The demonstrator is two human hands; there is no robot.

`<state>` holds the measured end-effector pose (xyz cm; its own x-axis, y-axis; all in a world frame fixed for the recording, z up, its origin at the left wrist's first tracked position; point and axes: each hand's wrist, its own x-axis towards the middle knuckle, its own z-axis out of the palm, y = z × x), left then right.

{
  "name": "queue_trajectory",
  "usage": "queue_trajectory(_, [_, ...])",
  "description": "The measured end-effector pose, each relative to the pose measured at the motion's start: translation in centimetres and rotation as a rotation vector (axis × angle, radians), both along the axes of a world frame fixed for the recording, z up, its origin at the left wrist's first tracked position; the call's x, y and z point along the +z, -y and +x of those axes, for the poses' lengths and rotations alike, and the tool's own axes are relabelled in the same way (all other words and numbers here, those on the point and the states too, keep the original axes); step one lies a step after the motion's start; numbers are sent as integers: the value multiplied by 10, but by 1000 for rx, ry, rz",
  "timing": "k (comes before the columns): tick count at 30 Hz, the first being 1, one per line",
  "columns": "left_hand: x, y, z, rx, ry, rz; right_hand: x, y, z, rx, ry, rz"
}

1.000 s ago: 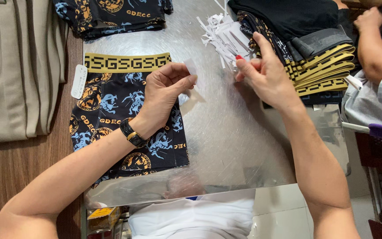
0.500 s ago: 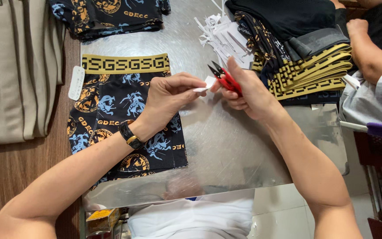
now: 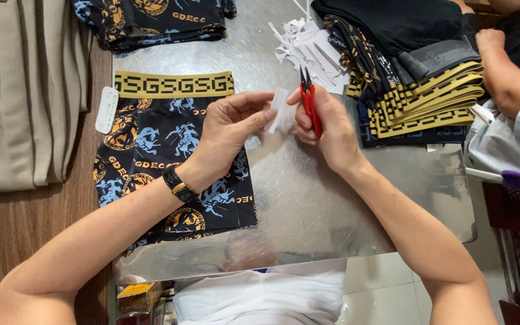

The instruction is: The person attaches paper tags to pairs of boxer briefs using a red hand tagging tool, cutting plastic fasteners with small scissors and pressing the fastener through the waistband. They fold each finished pair, stack it with others, and repeat the process for several pairs.

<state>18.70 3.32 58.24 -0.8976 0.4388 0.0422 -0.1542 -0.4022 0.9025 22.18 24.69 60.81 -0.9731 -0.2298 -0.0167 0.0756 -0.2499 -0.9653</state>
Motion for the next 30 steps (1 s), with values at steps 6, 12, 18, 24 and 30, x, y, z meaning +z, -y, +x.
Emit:
queue_trajectory(6, [0,-1,-1,117,108,77,-17,17,4,114,-137,165])
queue_trajectory(12, [6,0,5,69,207,163,-20,24,6,159,-73,146])
queue_trajectory(18, [6,-2,6,82,190,173,-21,27,5,151,-139,187])
queue_trajectory(24, [4,-4,5,90,195,159,-24,24,4,135,-149,235])
queue_trajectory(30, [4,-2,7,77,179,162,-26,23,4,137,-144,178])
